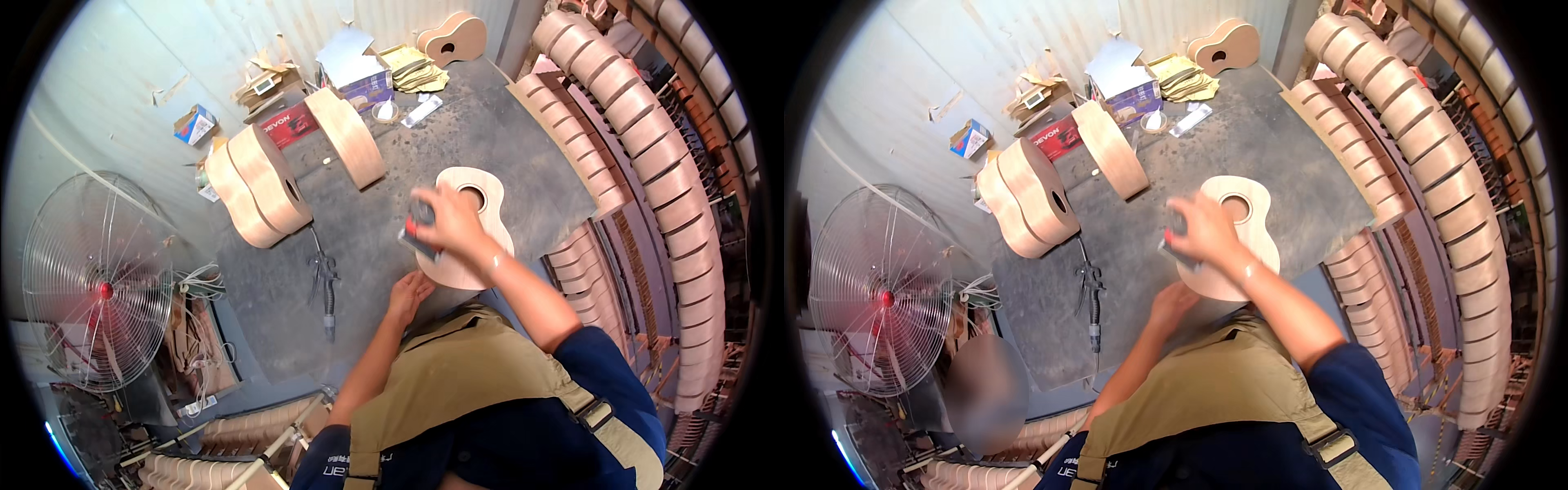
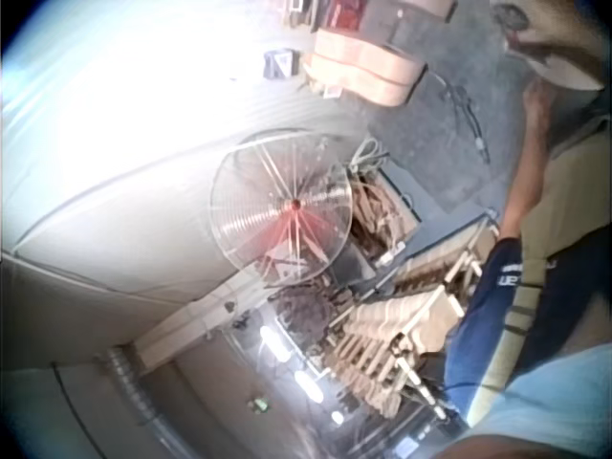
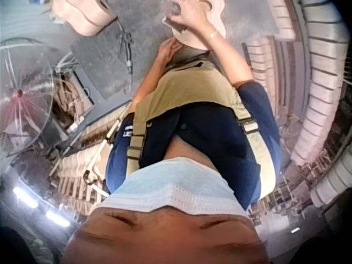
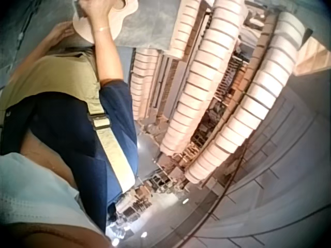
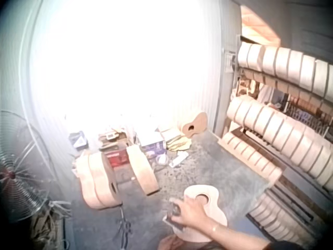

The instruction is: The person uses a handheld electric sander to smooth the surface of unfinished wooden guitar bodies. They systematically sand the top and bottom curves of the instrument, rotating it to access different areas, and then place the finished piece on a stack of similar bodies.

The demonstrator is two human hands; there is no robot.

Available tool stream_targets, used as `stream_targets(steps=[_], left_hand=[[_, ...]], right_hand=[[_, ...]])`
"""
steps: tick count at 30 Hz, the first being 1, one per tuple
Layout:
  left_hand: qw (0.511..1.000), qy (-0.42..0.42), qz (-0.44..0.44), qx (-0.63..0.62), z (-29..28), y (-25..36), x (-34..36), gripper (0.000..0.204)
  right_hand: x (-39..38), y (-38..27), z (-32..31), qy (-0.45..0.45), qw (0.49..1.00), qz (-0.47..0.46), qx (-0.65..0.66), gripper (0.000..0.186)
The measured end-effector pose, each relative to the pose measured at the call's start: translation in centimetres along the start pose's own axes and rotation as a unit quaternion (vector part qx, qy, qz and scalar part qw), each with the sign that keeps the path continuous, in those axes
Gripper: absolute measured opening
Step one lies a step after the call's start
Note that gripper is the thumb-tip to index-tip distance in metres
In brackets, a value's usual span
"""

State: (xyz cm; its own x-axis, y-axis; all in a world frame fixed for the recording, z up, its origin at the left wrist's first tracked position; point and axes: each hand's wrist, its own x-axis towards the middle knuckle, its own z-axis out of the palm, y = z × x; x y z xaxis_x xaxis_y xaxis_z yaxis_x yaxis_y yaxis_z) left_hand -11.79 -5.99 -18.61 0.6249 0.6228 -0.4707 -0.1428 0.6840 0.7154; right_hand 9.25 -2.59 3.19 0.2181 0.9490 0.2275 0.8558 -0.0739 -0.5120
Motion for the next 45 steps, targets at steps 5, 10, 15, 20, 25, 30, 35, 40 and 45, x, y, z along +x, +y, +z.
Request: stream_targets(steps=[5, 10, 15, 20, 25, 30, 35, 40, 45], left_hand=[[1.0, -0.008, 0.025, 0.017, 1.0, 1.2, -1.3, 0.039], [0.996, 0.025, -0.058, -0.066, 1.4, 1.5, -0.7, 0.039], [0.997, 0.019, -0.052, -0.054, 0.4, 1.1, -0.6, 0.036], [0.998, -0.019, -0.048, -0.035, -0.3, 0.9, -0.7, 0.035], [0.996, 0.035, -0.057, -0.051, 1.2, 2.2, -1.2, 0.041], [0.992, 0.102, -0.055, 0.045, 3.3, 4.0, -1.0, 0.064], [0.98, 0.119, -0.11, 0.118, 4.4, 5.7, 0.1, 0.088], [0.981, 0.13, -0.105, 0.097, 4.7, 5.7, 0.3, 0.088], [0.983, 0.108, -0.112, 0.098, 4.5, 6.2, 0.7, 0.091]], right_hand=[[-9.0, -4.6, -3.3, -0.101, 0.995, 0.009, 0.018, 0.064], [-0.6, 3.1, -1.4, 0.063, 0.995, 0.071, -0.012, 0.06], [0.5, 4.9, -2.4, 0.071, 0.994, 0.081, 0.002, 0.053], [-11.8, 0.1, -4.2, -0.013, 0.999, 0.028, 0.034, 0.062], [-11.9, 2.1, -6.9, 0.026, 0.995, 0.084, 0.052, 0.05], [-4.4, 10.8, -6.3, 0.156, 0.981, 0.113, -0.002, 0.052], [-8.8, 10.4, -8.2, 0.11, 0.987, 0.105, 0.041, 0.056], [-18.3, 4.1, -9.7, 0.063, 0.986, 0.153, 0.013, 0.057], [-15.2, 7.4, -9.4, 0.134, 0.971, 0.197, 0.023, 0.057]])
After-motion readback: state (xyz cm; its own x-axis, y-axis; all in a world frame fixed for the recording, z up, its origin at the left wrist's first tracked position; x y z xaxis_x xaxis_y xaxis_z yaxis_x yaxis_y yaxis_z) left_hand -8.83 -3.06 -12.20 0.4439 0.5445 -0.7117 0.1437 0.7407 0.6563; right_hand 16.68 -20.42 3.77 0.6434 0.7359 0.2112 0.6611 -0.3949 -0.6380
